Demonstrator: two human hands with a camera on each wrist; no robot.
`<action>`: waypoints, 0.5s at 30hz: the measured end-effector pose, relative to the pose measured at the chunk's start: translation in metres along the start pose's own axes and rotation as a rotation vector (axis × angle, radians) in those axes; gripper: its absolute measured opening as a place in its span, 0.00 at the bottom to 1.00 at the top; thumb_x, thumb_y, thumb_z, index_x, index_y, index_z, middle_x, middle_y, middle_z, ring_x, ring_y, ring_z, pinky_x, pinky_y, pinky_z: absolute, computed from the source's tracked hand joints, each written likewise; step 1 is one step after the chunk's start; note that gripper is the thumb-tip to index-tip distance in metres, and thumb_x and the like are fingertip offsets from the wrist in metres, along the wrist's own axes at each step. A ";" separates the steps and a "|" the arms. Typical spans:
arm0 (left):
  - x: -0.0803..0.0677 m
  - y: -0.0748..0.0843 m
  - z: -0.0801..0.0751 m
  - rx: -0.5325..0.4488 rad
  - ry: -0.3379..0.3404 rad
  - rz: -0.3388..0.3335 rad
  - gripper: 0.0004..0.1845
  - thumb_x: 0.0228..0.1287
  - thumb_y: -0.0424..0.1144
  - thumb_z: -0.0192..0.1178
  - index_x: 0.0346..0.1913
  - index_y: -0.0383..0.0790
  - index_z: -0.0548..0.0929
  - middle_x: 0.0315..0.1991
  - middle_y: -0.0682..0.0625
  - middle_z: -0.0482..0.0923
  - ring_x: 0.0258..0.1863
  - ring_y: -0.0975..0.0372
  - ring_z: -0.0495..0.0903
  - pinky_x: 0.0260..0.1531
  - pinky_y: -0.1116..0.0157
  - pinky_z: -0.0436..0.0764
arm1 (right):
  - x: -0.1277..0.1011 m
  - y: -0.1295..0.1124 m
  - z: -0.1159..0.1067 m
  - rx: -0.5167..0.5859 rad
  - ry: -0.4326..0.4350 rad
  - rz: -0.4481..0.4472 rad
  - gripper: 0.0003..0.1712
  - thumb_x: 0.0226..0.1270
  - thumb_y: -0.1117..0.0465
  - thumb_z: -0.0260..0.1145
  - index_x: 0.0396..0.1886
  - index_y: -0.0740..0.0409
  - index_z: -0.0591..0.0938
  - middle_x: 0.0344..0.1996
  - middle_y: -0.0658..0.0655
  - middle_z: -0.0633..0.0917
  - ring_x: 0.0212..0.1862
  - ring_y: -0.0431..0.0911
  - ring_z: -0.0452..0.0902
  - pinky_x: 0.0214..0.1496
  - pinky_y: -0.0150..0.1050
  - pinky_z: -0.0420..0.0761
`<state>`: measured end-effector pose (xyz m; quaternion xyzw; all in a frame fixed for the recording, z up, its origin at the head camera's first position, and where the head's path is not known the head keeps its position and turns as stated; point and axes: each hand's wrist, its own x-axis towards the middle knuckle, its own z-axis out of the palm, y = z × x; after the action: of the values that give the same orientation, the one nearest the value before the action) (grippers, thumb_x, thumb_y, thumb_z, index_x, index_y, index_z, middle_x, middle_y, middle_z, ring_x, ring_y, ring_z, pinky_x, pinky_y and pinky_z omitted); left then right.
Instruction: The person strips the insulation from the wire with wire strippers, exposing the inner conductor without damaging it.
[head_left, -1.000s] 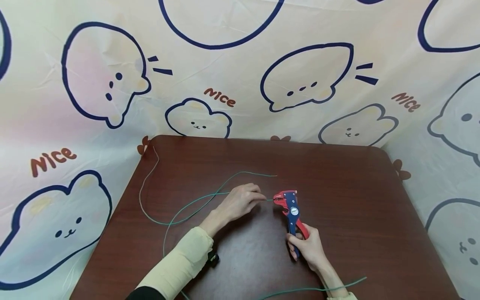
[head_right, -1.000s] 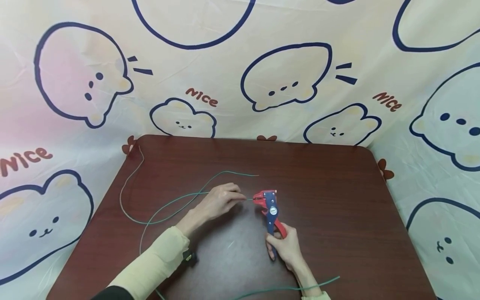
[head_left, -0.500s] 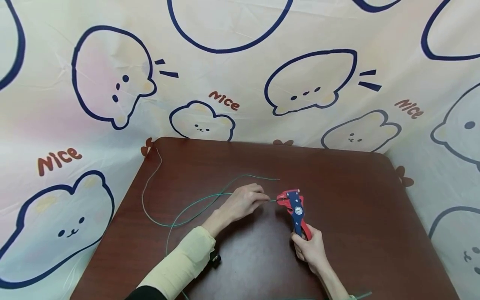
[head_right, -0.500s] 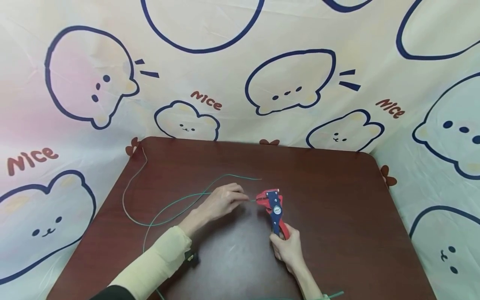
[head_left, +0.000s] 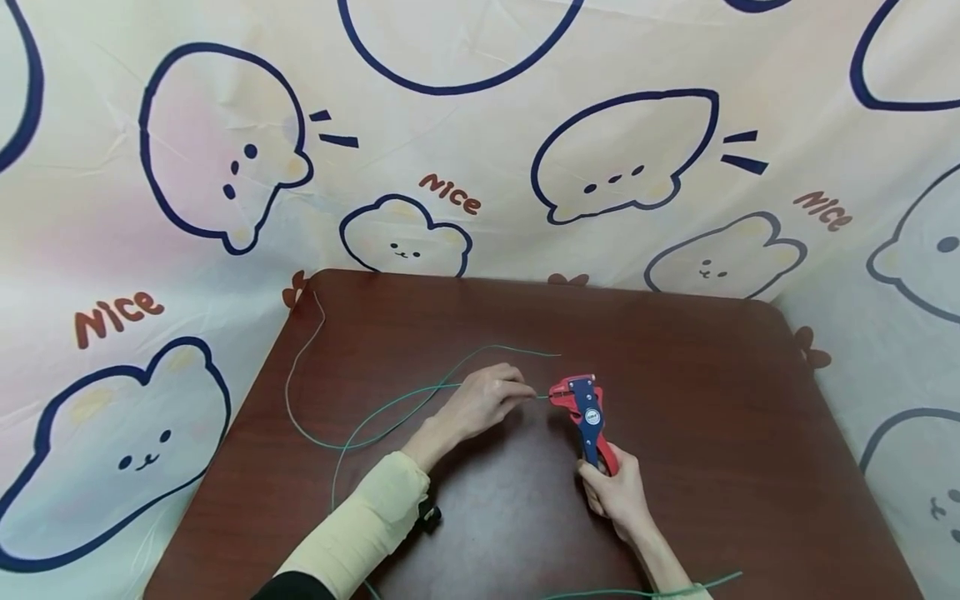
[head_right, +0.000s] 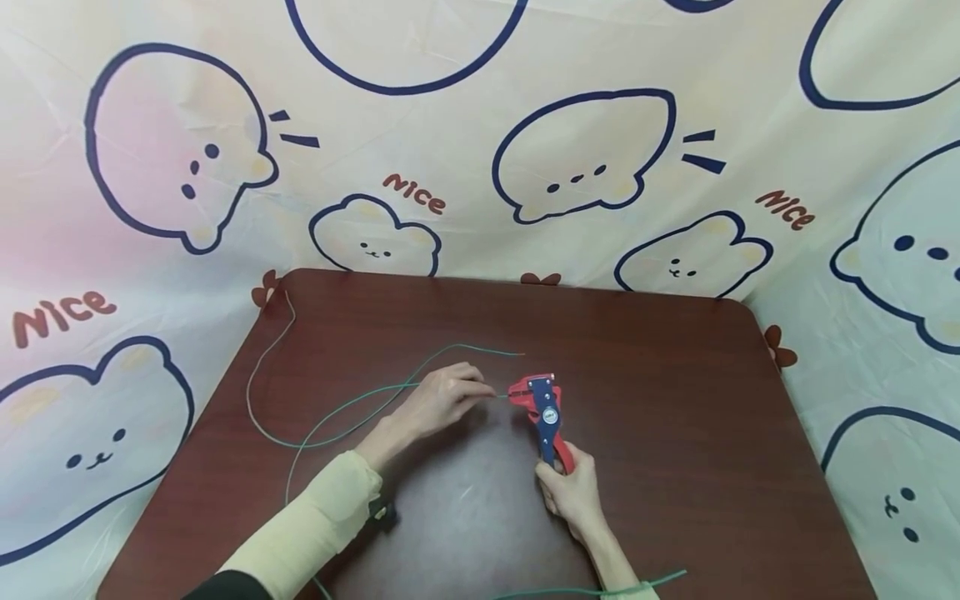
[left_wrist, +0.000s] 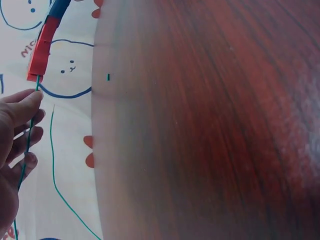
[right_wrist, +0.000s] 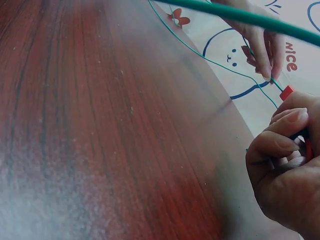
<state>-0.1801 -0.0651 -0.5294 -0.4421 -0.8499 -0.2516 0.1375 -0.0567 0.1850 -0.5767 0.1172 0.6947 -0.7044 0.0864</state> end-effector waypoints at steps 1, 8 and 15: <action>0.000 0.000 -0.001 0.000 0.001 0.000 0.07 0.69 0.31 0.76 0.46 0.43 0.97 0.40 0.52 0.90 0.42 0.62 0.87 0.45 0.64 0.88 | 0.000 -0.001 0.000 -0.003 0.000 0.000 0.06 0.72 0.76 0.65 0.39 0.69 0.74 0.11 0.51 0.71 0.10 0.40 0.63 0.14 0.29 0.65; 0.002 0.000 -0.003 0.001 -0.008 -0.013 0.06 0.72 0.32 0.74 0.47 0.43 0.96 0.40 0.52 0.90 0.42 0.62 0.87 0.45 0.64 0.88 | 0.002 -0.002 -0.001 0.000 -0.006 0.006 0.06 0.73 0.76 0.64 0.40 0.70 0.74 0.11 0.51 0.71 0.10 0.40 0.63 0.14 0.29 0.65; 0.000 -0.002 -0.002 -0.002 -0.016 -0.018 0.06 0.73 0.33 0.73 0.47 0.43 0.96 0.40 0.52 0.90 0.43 0.62 0.87 0.46 0.64 0.88 | 0.003 0.000 0.000 0.014 -0.002 0.013 0.07 0.71 0.77 0.64 0.39 0.69 0.74 0.11 0.51 0.71 0.10 0.39 0.63 0.13 0.29 0.65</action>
<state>-0.1816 -0.0666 -0.5286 -0.4368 -0.8547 -0.2498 0.1280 -0.0597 0.1849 -0.5773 0.1215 0.6888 -0.7089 0.0909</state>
